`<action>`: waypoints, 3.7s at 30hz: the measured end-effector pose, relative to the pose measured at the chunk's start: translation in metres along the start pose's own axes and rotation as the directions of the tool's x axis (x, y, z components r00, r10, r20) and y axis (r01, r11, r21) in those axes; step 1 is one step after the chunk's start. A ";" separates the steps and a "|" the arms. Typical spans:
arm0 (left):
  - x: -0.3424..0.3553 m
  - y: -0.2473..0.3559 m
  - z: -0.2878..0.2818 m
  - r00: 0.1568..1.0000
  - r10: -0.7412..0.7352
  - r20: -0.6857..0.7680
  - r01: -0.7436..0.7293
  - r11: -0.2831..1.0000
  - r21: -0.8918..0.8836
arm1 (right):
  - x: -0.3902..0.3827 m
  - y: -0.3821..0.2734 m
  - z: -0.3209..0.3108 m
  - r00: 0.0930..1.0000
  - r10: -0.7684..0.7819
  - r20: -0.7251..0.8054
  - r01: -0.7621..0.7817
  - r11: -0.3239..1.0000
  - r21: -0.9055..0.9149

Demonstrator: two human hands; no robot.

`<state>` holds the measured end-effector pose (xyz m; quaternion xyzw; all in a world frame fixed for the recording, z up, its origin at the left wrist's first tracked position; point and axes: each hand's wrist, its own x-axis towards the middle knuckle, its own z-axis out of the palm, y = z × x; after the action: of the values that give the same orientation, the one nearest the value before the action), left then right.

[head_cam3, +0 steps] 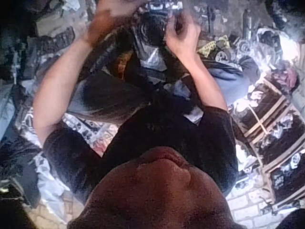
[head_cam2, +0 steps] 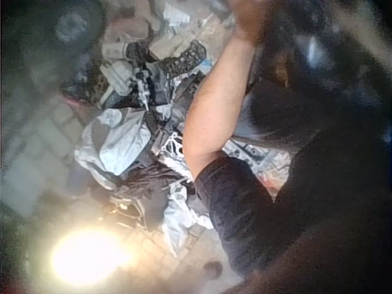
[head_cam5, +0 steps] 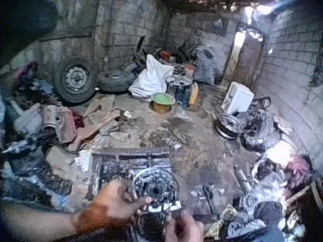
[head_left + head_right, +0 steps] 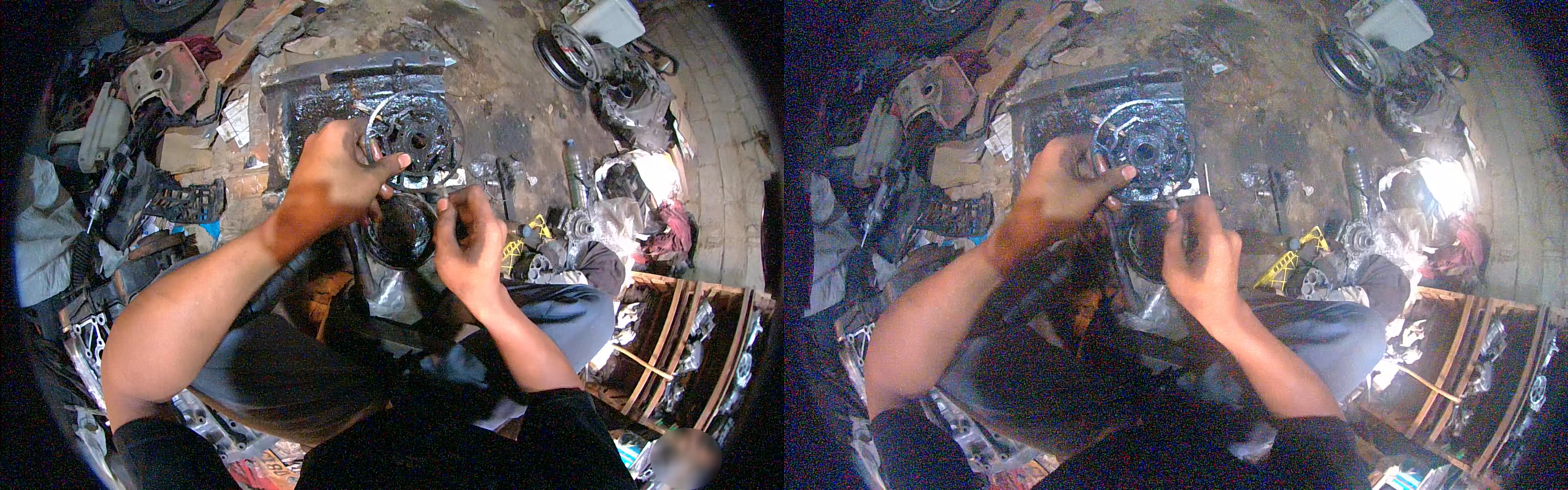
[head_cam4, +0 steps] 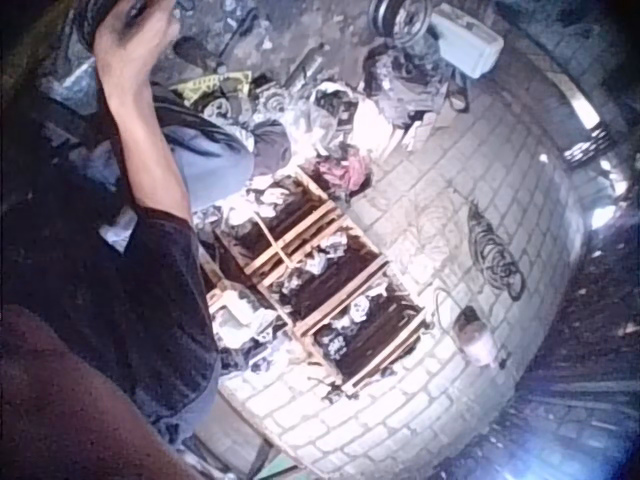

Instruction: The person sits on the floor and uses a small tool to scrape and clean a circular mechanical component. They repeatedly wipe the part with a cloth and continue scraping different areas of the component's surface.

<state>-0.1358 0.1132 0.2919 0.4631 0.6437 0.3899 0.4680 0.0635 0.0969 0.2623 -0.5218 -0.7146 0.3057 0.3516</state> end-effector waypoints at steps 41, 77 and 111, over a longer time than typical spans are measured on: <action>-0.015 0.003 -0.002 1.000 0.020 -0.010 -0.019 0.998 0.067 | -0.018 0.011 0.032 0.969 0.239 0.066 -0.244 0.871 0.426; 0.007 0.014 -0.014 0.719 0.525 0.456 -0.689 0.452 0.566 | 0.059 0.022 -0.040 0.873 0.403 0.276 -0.457 0.872 0.172; 0.032 0.000 -0.014 0.614 0.502 0.609 -0.774 0.535 0.339 | 0.063 0.018 -0.068 0.915 -0.142 0.378 0.170 0.985 -0.040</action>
<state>-0.1537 0.1428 0.2875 0.8635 0.3821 0.2080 0.2552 0.1160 0.1667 0.2974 -0.4076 -0.8183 0.3445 0.2132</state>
